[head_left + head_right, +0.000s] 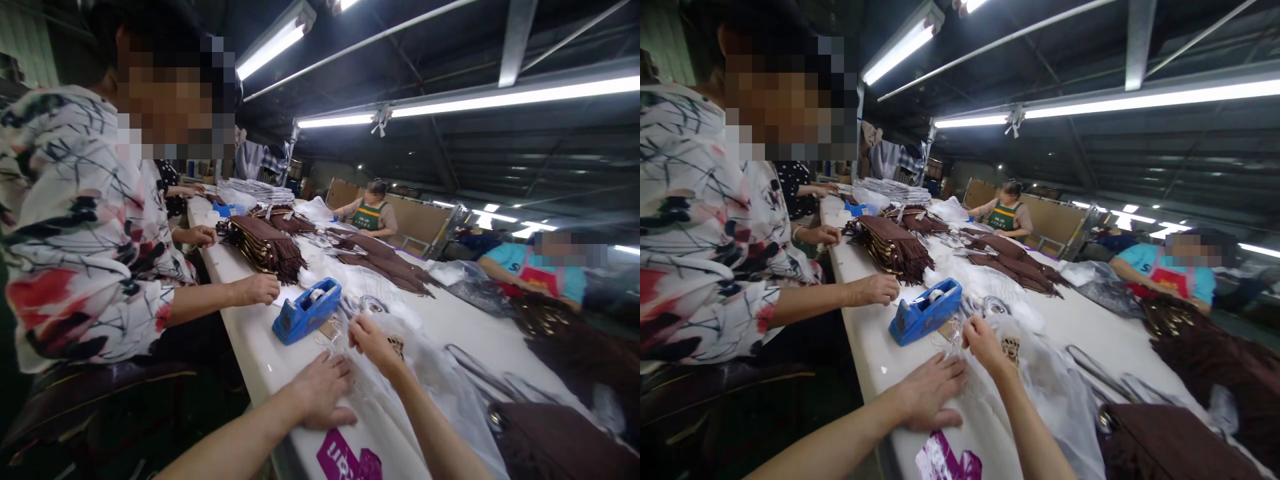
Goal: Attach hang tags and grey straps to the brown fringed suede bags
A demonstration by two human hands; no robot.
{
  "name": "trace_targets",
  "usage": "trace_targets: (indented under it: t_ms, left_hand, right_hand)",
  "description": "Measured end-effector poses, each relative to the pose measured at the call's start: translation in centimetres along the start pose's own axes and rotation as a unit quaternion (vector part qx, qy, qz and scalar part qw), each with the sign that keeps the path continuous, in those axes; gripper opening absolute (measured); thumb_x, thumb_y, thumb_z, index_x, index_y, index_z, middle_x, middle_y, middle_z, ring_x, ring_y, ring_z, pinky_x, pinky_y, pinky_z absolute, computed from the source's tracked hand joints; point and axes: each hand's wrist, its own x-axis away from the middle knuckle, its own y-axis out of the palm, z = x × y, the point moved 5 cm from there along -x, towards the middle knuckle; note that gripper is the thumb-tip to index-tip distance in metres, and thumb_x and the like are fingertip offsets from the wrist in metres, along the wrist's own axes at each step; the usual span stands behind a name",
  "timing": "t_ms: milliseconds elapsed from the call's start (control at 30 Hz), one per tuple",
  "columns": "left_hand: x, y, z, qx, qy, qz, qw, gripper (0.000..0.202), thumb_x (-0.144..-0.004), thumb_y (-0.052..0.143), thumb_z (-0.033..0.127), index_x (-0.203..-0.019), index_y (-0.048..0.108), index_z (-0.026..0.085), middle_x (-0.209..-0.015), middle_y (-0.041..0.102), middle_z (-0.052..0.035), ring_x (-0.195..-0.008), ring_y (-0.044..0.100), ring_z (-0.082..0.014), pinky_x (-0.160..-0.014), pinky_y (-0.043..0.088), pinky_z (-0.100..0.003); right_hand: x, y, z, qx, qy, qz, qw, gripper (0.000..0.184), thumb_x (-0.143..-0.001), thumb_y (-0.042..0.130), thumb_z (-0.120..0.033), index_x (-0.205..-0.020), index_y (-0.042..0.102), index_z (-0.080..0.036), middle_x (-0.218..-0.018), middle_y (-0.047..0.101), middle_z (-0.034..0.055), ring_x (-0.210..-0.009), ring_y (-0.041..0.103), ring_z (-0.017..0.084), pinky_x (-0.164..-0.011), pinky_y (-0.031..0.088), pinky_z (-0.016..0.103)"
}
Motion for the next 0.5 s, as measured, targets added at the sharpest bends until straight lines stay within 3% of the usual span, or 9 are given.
trace_targets:
  t_ms: [133, 300, 400, 500]
  left_hand:
    - [0.1, -0.2, 0.0, -0.006, 0.01, 0.022, 1.0, 0.067, -0.089, 0.046, 0.056, -0.139, 0.042, 0.011, -0.147, 0.038, -0.0193, -0.137, 0.034, -0.031, -0.114, 0.021, -0.05]
    - [0.0, 0.2, -0.2, -0.02, 0.02, 0.033, 0.999, 0.068, -0.089, 0.047, 0.057, -0.141, 0.04, 0.014, -0.149, 0.037, -0.0176, -0.138, 0.033, -0.0301, -0.114, 0.021, -0.049]
    - [-0.1, 0.5, -0.3, -0.023, 0.011, 0.008, 1.0, 0.068, -0.089, 0.047, 0.055, -0.143, 0.038, 0.015, -0.151, 0.033, -0.0169, -0.14, 0.029, -0.0296, -0.115, 0.018, -0.049]
    - [-0.2, 0.5, -0.7, -0.034, 0.006, -0.009, 0.999, 0.062, -0.089, 0.051, 0.044, -0.143, 0.039, 0.015, -0.153, 0.03, -0.0164, -0.142, 0.025, -0.0298, -0.115, 0.017, -0.052]
  right_hand:
    - [0.8, -0.3, -2.2, -0.106, -0.015, 0.0, 0.994, 0.034, -0.068, 0.07, -0.044, -0.065, 0.044, -0.023, -0.057, 0.049, -0.0067, -0.048, 0.044, 0.009, -0.044, 0.035, 0.021]
    - [2.4, -3.5, -5.3, -0.192, -0.025, 0.041, 0.98, 0.04, -0.065, 0.076, -0.041, -0.066, 0.04, -0.022, -0.059, 0.042, -0.0081, -0.05, 0.041, 0.007, -0.047, 0.034, 0.019]
    - [6.8, -6.3, -6.9, -0.191, -0.02, 0.049, 0.98, 0.032, -0.069, 0.077, -0.036, -0.068, 0.049, -0.02, -0.06, 0.044, -0.0067, -0.052, 0.044, 0.008, -0.05, 0.036, 0.02]
    - [14.3, -9.8, -9.0, -0.162, -0.058, 0.073, 0.982, 0.024, -0.077, 0.073, -0.034, -0.071, 0.054, -0.02, -0.06, 0.044, -0.0056, -0.053, 0.045, 0.009, -0.051, 0.036, 0.022]
